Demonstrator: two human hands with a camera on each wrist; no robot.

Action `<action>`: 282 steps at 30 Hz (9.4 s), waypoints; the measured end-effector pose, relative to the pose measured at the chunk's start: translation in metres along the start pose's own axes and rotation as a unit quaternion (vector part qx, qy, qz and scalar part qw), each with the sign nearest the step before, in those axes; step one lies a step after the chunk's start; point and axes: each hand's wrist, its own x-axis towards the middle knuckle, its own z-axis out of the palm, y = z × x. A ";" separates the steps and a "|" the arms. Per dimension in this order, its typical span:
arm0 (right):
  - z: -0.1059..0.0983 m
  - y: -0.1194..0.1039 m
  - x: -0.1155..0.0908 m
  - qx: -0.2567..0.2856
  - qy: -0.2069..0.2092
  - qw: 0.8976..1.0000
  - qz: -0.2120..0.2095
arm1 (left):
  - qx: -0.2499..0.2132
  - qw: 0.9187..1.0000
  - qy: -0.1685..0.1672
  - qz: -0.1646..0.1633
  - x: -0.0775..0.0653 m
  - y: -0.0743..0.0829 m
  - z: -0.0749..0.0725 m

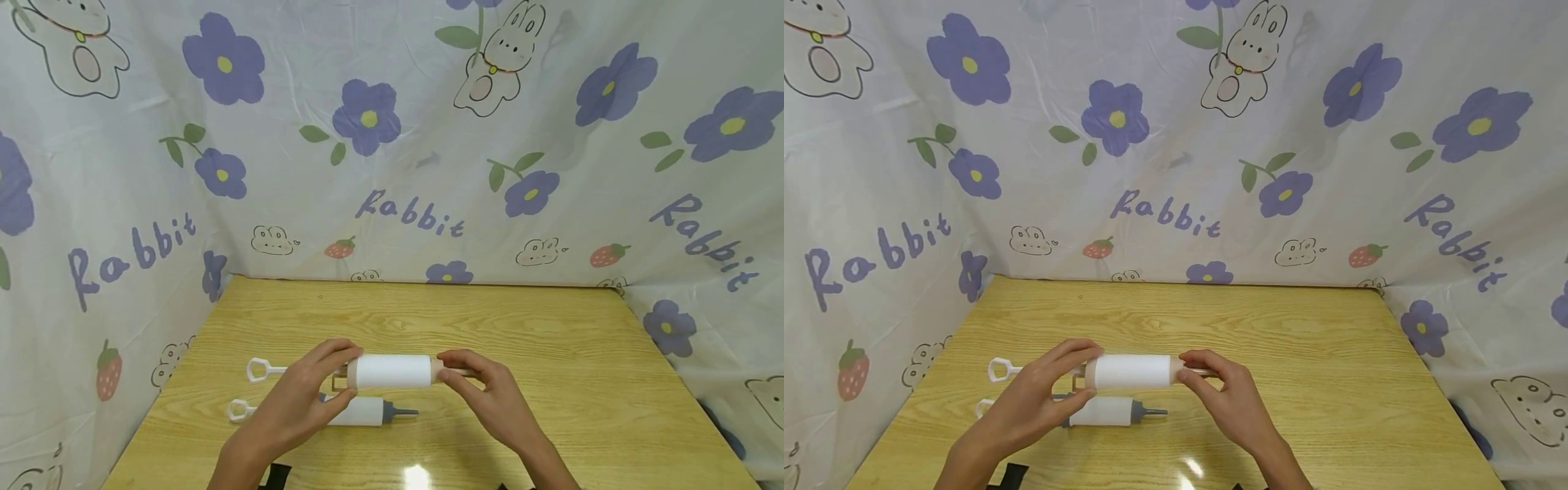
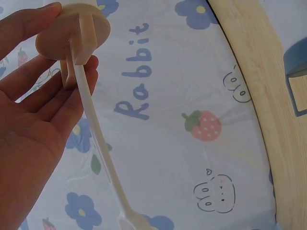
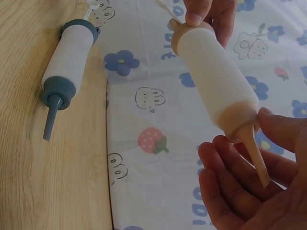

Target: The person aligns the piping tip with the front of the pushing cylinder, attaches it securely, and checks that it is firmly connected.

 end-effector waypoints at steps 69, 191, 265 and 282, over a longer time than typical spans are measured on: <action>0.002 0.006 -0.002 -0.018 -0.020 0.998 -0.059 | -0.003 1.000 -0.005 -0.002 -0.002 0.001 0.000; -0.009 0.020 -0.012 -0.016 -0.004 1.000 -0.005 | 0.198 0.977 -0.075 -0.032 0.052 -0.063 0.028; -0.009 0.024 -0.016 -0.003 -0.004 1.000 -0.026 | 0.152 0.955 -0.197 -0.164 0.051 -0.106 0.057; -0.009 0.027 -0.014 -0.027 0.010 1.000 -0.007 | 0.114 0.955 -0.200 -0.188 0.047 -0.104 0.051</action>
